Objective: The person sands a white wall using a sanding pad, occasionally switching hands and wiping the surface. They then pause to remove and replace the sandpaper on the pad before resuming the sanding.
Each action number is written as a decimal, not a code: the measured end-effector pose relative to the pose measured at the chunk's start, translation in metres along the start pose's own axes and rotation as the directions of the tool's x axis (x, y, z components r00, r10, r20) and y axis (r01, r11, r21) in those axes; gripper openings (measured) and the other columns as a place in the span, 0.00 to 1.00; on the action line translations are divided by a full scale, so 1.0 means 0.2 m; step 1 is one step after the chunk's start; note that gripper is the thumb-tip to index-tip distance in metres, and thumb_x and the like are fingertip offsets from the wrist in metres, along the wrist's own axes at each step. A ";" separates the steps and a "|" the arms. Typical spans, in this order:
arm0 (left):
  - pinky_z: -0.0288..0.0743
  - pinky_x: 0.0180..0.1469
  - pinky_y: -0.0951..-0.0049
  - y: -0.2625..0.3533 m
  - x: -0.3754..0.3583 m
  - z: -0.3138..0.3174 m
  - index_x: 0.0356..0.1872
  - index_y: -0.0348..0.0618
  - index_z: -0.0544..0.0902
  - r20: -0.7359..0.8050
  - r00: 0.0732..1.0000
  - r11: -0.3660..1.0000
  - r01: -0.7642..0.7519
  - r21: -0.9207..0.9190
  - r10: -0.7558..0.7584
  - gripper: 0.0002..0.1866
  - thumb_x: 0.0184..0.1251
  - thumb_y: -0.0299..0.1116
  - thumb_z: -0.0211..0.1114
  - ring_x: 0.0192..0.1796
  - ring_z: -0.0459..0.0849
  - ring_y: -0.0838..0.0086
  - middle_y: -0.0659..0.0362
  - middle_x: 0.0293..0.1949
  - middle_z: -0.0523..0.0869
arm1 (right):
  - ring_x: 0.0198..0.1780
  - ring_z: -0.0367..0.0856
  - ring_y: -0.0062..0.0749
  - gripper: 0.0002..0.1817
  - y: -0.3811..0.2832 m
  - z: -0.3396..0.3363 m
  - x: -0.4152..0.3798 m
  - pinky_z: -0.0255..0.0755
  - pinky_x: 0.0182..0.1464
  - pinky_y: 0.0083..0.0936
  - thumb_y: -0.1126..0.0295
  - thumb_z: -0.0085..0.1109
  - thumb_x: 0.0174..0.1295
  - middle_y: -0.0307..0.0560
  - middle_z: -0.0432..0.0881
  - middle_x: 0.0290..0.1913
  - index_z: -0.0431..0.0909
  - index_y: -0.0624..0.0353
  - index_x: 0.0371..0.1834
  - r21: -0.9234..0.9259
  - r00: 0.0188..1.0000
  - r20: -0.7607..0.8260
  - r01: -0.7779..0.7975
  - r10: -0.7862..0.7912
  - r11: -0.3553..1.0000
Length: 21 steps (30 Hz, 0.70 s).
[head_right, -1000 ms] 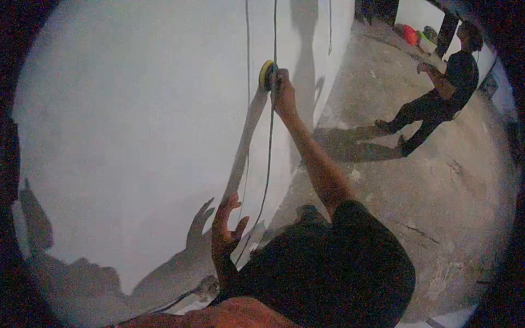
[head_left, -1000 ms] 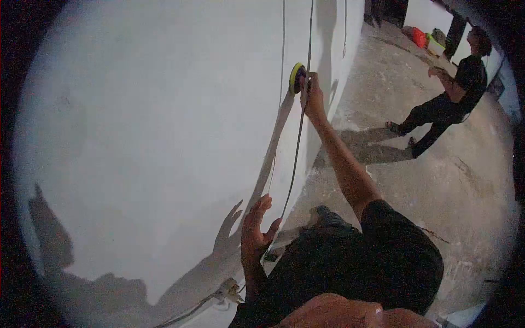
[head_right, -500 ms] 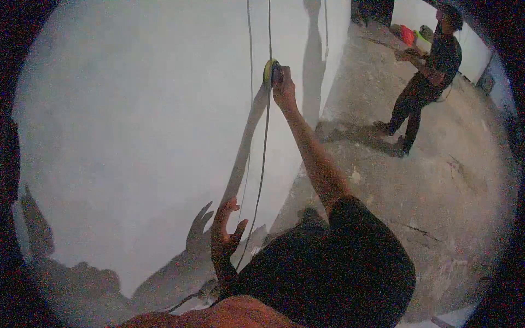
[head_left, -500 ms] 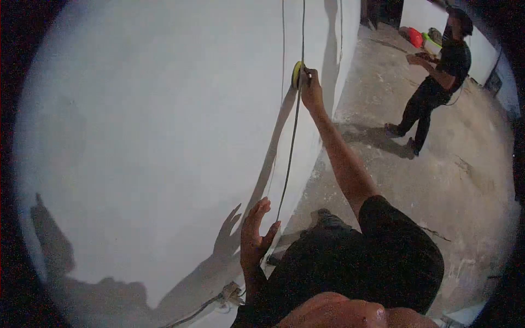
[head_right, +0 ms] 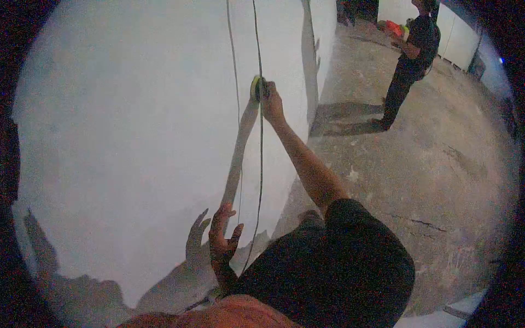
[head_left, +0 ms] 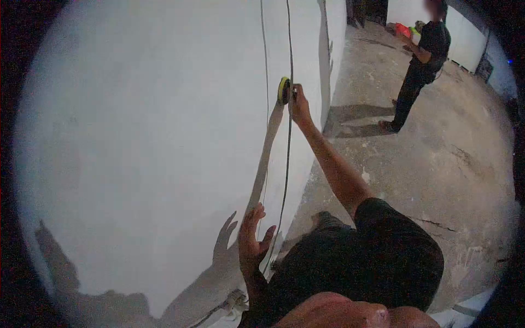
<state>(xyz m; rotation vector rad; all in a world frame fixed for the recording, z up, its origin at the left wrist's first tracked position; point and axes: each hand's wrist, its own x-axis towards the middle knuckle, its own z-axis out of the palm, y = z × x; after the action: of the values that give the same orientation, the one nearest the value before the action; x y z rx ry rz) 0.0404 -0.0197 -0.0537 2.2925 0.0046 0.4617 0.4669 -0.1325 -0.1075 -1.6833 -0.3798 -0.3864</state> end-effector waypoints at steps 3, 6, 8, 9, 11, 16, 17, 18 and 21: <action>0.74 0.67 0.54 0.01 0.01 0.02 0.67 0.39 0.75 0.007 0.996 0.976 0.085 -0.199 -0.085 0.30 0.67 0.37 0.73 0.65 0.80 0.51 0.47 0.67 0.79 | 0.52 0.86 0.59 0.14 0.00 0.01 -0.17 0.78 0.50 0.46 0.67 0.49 0.77 0.64 0.84 0.46 0.65 0.57 0.61 -0.031 0.997 0.074 -0.035 0.037 0.999; 0.73 0.67 0.54 0.06 0.05 0.02 0.67 0.39 0.75 0.052 0.995 0.983 0.089 -0.161 -0.081 0.29 0.67 0.38 0.72 0.65 0.80 0.51 0.48 0.67 0.78 | 0.49 0.86 0.57 0.14 -0.04 -0.03 -0.24 0.78 0.49 0.46 0.65 0.48 0.79 0.64 0.84 0.45 0.64 0.57 0.60 -0.027 0.988 0.113 -0.098 0.101 0.995; 0.73 0.67 0.55 0.10 0.07 0.01 0.67 0.39 0.75 0.049 0.996 0.985 0.078 -0.153 -0.071 0.29 0.68 0.39 0.72 0.65 0.80 0.51 0.48 0.67 0.78 | 0.45 0.87 0.45 0.16 -0.05 -0.05 -0.28 0.79 0.45 0.40 0.63 0.47 0.80 0.59 0.85 0.44 0.64 0.56 0.65 -0.025 0.980 0.162 -0.114 0.117 0.993; 0.73 0.67 0.55 0.14 0.08 0.02 0.66 0.39 0.75 0.042 0.997 0.986 0.065 -0.153 -0.059 0.29 0.68 0.39 0.71 0.66 0.80 0.52 0.48 0.67 0.78 | 0.45 0.87 0.45 0.16 -0.04 -0.08 -0.27 0.79 0.45 0.40 0.63 0.47 0.80 0.59 0.85 0.44 0.64 0.56 0.65 -0.026 0.980 0.163 -0.112 0.115 0.993; 0.73 0.67 0.55 0.15 0.08 0.01 0.66 0.39 0.76 0.048 0.996 0.989 0.084 -0.124 -0.079 0.28 0.69 0.40 0.71 0.66 0.79 0.52 0.48 0.67 0.79 | 0.38 0.83 0.33 0.19 0.04 -0.07 -0.31 0.76 0.39 0.30 0.62 0.48 0.81 0.47 0.84 0.40 0.64 0.54 0.69 0.347 0.980 0.191 -0.114 0.049 0.931; 0.73 0.67 0.55 0.08 0.03 0.03 0.66 0.39 0.76 0.018 0.993 0.989 0.116 -0.096 -0.114 0.28 0.70 0.40 0.70 0.67 0.78 0.53 0.48 0.67 0.79 | 0.28 0.71 0.20 0.18 0.26 -0.16 -0.48 0.68 0.29 0.22 0.62 0.48 0.81 0.35 0.75 0.33 0.68 0.55 0.67 0.234 0.907 0.142 -0.419 0.396 0.877; 0.74 0.66 0.55 0.06 0.03 0.02 0.68 0.40 0.75 0.019 0.997 0.995 0.080 -0.066 -0.079 0.29 0.69 0.38 0.71 0.66 0.80 0.55 0.48 0.68 0.78 | 0.23 0.65 0.16 0.17 0.30 -0.19 -0.52 0.63 0.23 0.19 0.59 0.44 0.82 0.31 0.70 0.27 0.70 0.55 0.65 0.233 0.883 0.093 -0.469 0.460 0.852; 0.76 0.65 0.56 0.05 0.03 0.02 0.70 0.42 0.73 0.019 0.999 0.998 0.044 -0.037 -0.044 0.31 0.68 0.35 0.72 0.64 0.82 0.57 0.48 0.70 0.76 | 0.23 0.65 0.16 0.17 0.34 -0.23 -0.57 0.63 0.23 0.19 0.59 0.44 0.82 0.31 0.70 0.27 0.70 0.55 0.65 0.230 0.883 0.095 -0.468 0.459 0.853; 0.76 0.65 0.58 0.11 0.04 0.00 0.70 0.42 0.74 -0.001 0.992 0.986 0.128 -0.102 -0.129 0.30 0.68 0.34 0.72 0.65 0.81 0.58 0.49 0.70 0.76 | 0.22 0.66 0.16 0.20 0.93 -0.51 -0.79 0.62 0.20 0.21 0.56 0.44 0.81 0.32 0.73 0.28 0.71 0.56 0.65 0.354 0.781 0.177 -0.618 0.599 0.702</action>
<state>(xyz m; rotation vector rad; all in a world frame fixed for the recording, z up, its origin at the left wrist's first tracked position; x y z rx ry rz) 0.0453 -0.0350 -0.0352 2.1751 0.1294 0.3947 0.4092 -0.2637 -0.3295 -1.3177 0.0870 0.2259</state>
